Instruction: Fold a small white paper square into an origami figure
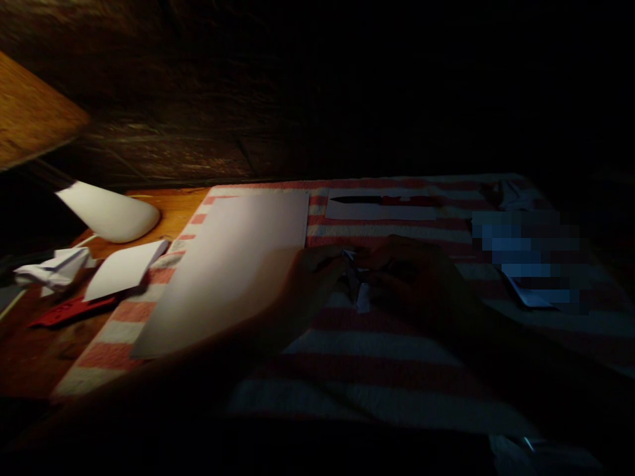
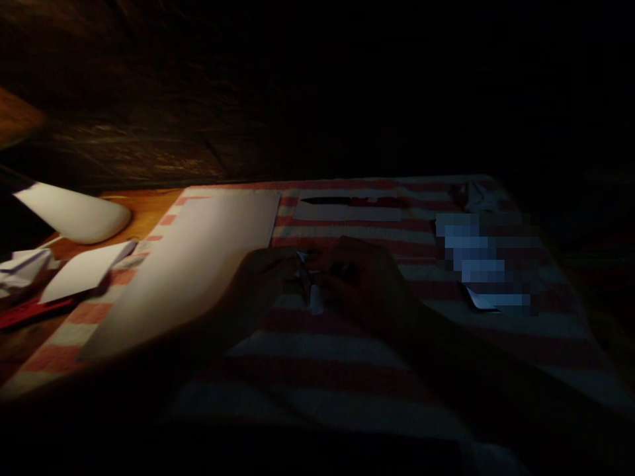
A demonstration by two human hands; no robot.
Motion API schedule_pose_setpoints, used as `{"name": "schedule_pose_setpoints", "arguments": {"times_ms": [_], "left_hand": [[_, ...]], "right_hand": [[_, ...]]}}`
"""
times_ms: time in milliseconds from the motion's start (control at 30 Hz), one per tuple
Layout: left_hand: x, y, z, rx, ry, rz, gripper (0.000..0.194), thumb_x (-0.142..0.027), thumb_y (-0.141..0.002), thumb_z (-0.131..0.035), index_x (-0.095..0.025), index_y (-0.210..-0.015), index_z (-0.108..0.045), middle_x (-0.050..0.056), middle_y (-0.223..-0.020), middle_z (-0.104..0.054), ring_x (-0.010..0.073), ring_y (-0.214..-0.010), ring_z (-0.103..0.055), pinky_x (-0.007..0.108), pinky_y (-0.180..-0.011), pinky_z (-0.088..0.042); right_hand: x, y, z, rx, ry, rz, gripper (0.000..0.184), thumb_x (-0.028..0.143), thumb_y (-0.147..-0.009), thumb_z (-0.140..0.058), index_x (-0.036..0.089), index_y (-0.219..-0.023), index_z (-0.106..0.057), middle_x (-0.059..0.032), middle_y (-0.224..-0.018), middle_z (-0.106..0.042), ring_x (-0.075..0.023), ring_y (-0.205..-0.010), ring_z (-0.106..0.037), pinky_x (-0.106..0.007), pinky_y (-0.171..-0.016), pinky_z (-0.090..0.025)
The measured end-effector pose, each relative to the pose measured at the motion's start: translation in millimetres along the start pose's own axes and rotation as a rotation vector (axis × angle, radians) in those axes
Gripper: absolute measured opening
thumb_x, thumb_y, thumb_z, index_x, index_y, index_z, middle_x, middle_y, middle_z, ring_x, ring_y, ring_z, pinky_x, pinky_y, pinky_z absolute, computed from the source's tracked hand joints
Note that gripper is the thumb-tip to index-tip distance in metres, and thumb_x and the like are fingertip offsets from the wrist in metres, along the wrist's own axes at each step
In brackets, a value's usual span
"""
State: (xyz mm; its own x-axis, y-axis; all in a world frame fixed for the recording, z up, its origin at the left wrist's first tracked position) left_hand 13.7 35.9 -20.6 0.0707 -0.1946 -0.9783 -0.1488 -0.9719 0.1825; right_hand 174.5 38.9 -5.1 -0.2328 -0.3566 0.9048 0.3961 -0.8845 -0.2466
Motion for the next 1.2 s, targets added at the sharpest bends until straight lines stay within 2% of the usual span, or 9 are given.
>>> {"name": "schedule_pose_setpoints", "arguments": {"times_ms": [133,300,467,567,667,733,933,1100,1200], "left_hand": [[-1.0,-2.5,-0.8,0.055,0.001,-0.004,0.013,-0.018,-0.08,-0.059,-0.013,-0.072,-0.069,0.002,-0.061,-0.063,0.0127,-0.052,-0.061,0.024,-0.049,-0.054],[-3.3,-3.0,-1.3,0.081,-0.038,0.011,0.012,-0.014,-0.078,-0.056,-0.014,-0.07,-0.065,-0.001,-0.055,-0.061,0.0106,-0.045,-0.059,0.021,-0.044,-0.051],[-5.1,-1.3,-3.4,0.119,-0.044,-0.001,0.013,-0.014,-0.08,-0.057,-0.013,-0.086,-0.069,0.0,-0.061,-0.065,0.0106,-0.047,-0.061,0.021,-0.045,-0.051],[-3.4,-2.8,1.0,0.046,-0.015,-0.006,0.009,-0.012,-0.079,-0.061,-0.014,-0.086,-0.064,-0.001,-0.063,-0.065,0.0101,-0.048,-0.061,0.019,-0.045,-0.051],[-0.5,-4.6,4.3,-0.002,0.008,0.011,0.009,-0.013,-0.079,-0.062,-0.017,-0.076,-0.055,-0.003,-0.057,-0.062,0.0105,-0.044,-0.059,0.02,-0.042,-0.049],[0.3,-5.3,4.5,0.006,0.009,0.01,0.011,-0.014,-0.08,-0.061,-0.018,-0.075,-0.053,-0.003,-0.055,-0.062,0.0108,-0.042,-0.058,0.02,-0.04,-0.048],[-0.5,-3.5,4.1,0.024,-0.011,-0.012,0.009,-0.015,-0.08,-0.062,-0.018,-0.077,-0.054,-0.002,-0.053,-0.062,0.0104,-0.041,-0.057,0.019,-0.039,-0.046],[-4.5,-1.1,3.4,0.023,-0.054,-0.048,0.009,-0.02,-0.082,-0.064,-0.018,-0.08,-0.055,-0.003,-0.057,-0.062,0.0101,-0.046,-0.058,0.019,-0.044,-0.046],[-8.7,-1.7,2.9,0.013,-0.08,-0.092,0.009,-0.023,-0.084,-0.066,-0.018,-0.086,-0.058,-0.003,-0.064,-0.062,0.0093,-0.051,-0.058,0.019,-0.047,-0.045]], "right_hand": [[-7.0,0.7,0.6,0.047,-0.17,-0.103,0.024,0.024,-0.086,-0.077,0.027,-0.11,-0.078,-0.0034,-0.103,-0.076,-0.0188,-0.092,-0.071,-0.029,-0.078,-0.057],[-4.7,0.6,3.8,0.147,-0.254,-0.198,0.036,0.02,-0.082,-0.078,0.027,-0.118,-0.076,-0.0017,-0.095,-0.074,-0.0145,-0.079,-0.068,-0.023,-0.065,-0.054],[0.0,-1.3,6.1,0.2,-0.204,-0.213,0.041,0.015,-0.08,-0.078,0.027,-0.119,-0.076,-0.0001,-0.09,-0.073,-0.0127,-0.077,-0.067,-0.022,-0.068,-0.056],[-1.1,-2.5,7.6,0.157,-0.23,-0.196,0.039,0.016,-0.076,-0.083,0.026,-0.113,-0.076,0.0016,-0.087,-0.071,-0.0126,-0.077,-0.068,-0.022,-0.07,-0.057],[-3.5,-2.6,7.0,0.121,-0.234,-0.211,0.025,0.018,-0.074,-0.085,0.022,-0.097,-0.077,0.0006,-0.087,-0.073,-0.0142,-0.08,-0.071,-0.024,-0.073,-0.058],[-3.6,-1.8,5.3,0.126,-0.239,-0.221,0.016,0.02,-0.075,-0.085,0.021,-0.09,-0.078,-0.0016,-0.091,-0.076,-0.017,-0.086,-0.073,-0.026,-0.077,-0.059],[-2.7,2.2,4.5,0.11,-0.112,-0.192,0.017,0.027,-0.078,-0.084,0.021,-0.093,-0.079,-0.0034,-0.09,-0.077,-0.0209,-0.085,-0.073,-0.031,-0.075,-0.06],[-3.5,1.7,2.2,0.116,-0.29,-0.217,0.016,0.027,-0.078,-0.084,0.022,-0.09,-0.076,-0.003,-0.091,-0.077,-0.0204,-0.086,-0.073,-0.032,-0.077,-0.06],[-3.3,-1.7,4.6,0.064,-0.278,-0.212,0.017,0.024,-0.075,-0.086,0.021,-0.088,-0.074,-0.0026,-0.092,-0.076,-0.0181,-0.086,-0.072,-0.03,-0.077,-0.059]]}}
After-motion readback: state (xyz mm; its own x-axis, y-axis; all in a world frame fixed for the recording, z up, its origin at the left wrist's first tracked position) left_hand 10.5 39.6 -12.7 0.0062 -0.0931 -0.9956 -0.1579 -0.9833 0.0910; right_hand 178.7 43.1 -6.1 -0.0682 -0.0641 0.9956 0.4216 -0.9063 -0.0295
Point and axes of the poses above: each hand's wrist, its own y-axis away from the middle knuckle, its own z-axis out of the back of the hand, x = y × z, the point moved 5 cm from there along -y, towards the middle knuckle
